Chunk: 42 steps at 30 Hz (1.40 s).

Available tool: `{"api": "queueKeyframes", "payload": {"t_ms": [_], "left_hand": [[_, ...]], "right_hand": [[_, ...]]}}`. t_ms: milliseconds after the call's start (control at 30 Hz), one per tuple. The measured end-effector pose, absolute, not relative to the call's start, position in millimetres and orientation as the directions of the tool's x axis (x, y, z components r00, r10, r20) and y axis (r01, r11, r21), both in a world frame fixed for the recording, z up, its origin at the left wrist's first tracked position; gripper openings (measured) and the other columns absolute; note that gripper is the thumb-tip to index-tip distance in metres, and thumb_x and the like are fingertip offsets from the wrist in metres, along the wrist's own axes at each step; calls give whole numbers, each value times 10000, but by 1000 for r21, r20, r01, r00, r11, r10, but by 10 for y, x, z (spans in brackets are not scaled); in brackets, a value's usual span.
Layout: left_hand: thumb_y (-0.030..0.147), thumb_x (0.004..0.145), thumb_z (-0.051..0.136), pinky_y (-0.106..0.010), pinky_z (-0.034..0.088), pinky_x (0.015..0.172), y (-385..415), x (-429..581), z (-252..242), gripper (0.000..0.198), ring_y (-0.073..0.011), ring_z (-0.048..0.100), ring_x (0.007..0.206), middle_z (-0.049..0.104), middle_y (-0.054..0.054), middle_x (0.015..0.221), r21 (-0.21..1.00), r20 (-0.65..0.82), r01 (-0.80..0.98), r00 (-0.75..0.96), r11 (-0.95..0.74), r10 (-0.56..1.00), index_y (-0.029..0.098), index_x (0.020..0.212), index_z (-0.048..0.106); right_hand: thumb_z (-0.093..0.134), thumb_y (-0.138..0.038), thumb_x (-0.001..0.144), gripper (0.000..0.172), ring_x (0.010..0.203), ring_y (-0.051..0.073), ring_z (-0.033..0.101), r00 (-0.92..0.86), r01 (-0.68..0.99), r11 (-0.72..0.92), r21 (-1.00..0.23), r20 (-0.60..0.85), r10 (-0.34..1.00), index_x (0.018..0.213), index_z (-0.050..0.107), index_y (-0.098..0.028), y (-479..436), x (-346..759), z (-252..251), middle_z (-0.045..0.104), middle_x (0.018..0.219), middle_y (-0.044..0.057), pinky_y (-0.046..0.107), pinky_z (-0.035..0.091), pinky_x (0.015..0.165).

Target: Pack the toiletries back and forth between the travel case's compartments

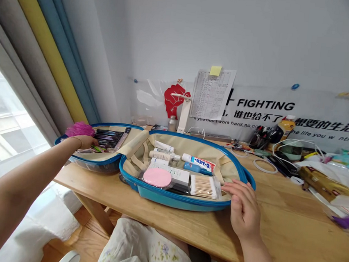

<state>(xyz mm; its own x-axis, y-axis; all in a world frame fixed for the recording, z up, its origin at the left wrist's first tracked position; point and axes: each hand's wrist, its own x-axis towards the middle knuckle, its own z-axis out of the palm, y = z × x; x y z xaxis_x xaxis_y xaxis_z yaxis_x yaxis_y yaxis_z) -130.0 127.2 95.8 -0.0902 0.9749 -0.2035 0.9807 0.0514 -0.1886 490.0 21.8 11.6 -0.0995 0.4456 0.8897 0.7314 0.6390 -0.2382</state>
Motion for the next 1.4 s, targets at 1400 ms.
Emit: {"api": "queueKeyframes", "payload": {"t_ms": [1400], "left_hand": [[356, 898, 546, -297, 490, 771, 1148, 1263, 965, 383, -219, 670, 873, 689, -97, 1034, 66, -217, 775, 626, -628, 749, 192, 1243, 514]], "right_hand": [[362, -309, 961, 358, 1009, 222, 669, -115, 734, 644, -216, 895, 432, 872, 701, -234, 211, 4903, 115, 731, 897, 50, 472, 457, 991]]}}
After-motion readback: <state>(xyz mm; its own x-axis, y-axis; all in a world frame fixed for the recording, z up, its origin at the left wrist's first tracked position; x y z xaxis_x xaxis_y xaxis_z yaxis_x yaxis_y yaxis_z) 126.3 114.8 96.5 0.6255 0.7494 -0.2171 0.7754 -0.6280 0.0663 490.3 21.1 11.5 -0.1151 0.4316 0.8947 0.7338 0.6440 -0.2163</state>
